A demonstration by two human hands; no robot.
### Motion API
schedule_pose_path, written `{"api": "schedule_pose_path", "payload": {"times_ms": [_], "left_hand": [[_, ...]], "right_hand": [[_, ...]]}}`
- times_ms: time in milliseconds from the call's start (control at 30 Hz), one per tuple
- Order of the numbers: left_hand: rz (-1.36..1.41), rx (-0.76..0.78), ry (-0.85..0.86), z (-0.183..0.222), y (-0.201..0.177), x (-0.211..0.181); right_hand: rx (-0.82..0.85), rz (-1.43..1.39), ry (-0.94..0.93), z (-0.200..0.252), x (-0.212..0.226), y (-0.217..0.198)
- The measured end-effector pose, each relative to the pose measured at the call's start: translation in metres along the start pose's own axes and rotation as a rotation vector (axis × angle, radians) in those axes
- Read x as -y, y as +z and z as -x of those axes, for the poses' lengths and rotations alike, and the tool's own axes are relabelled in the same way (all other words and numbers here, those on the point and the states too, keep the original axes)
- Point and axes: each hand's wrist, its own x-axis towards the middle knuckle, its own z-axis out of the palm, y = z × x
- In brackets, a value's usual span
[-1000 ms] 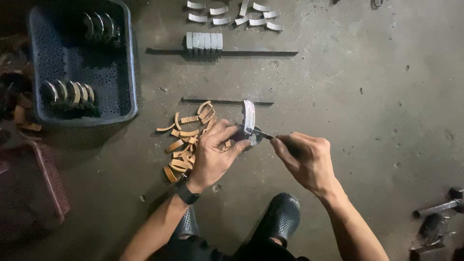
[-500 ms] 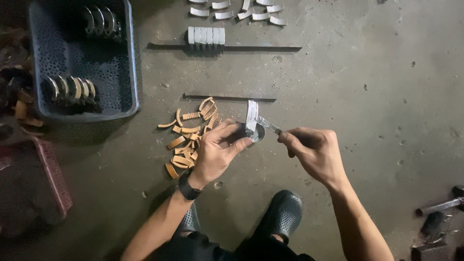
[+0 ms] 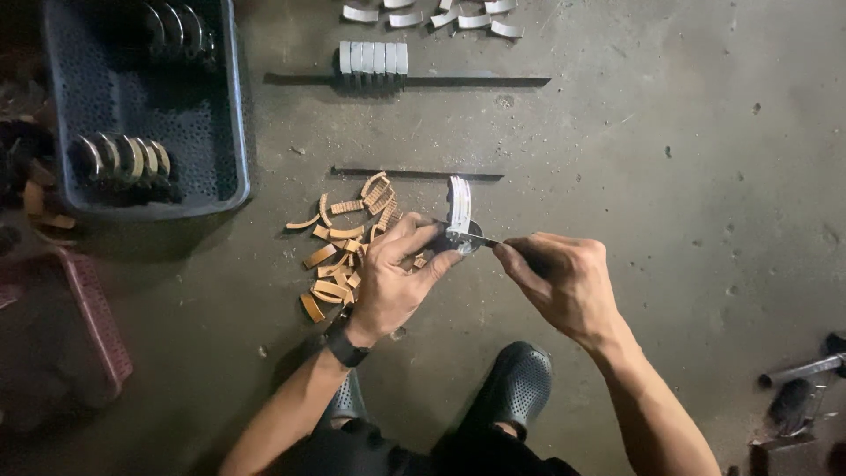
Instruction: Applying a white paste or lubricant to small curved metal components using a brush.
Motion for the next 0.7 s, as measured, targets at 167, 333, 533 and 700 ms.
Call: {"api": "schedule_pose_path", "payload": {"times_ms": [167, 333, 533, 700], "left_hand": [[-0.005, 0.021, 0.084, 0.001, 0.0, 0.005], [0.046, 0.044, 0.013, 0.003, -0.002, 0.008], [0.092, 0.121, 0.111, 0.015, -0.002, 0.019], [0.278, 0.19, 0.043, 0.009, 0.001, 0.013]], "right_hand": [[-0.034, -0.036, 0.14, -0.004, 0.005, 0.001], [0.0, -0.053, 0.241, -0.01, -0.009, 0.004], [0.027, -0.063, 0.385, -0.021, -0.031, 0.003], [-0.039, -0.184, 0.519, -0.014, -0.047, 0.0]]}}
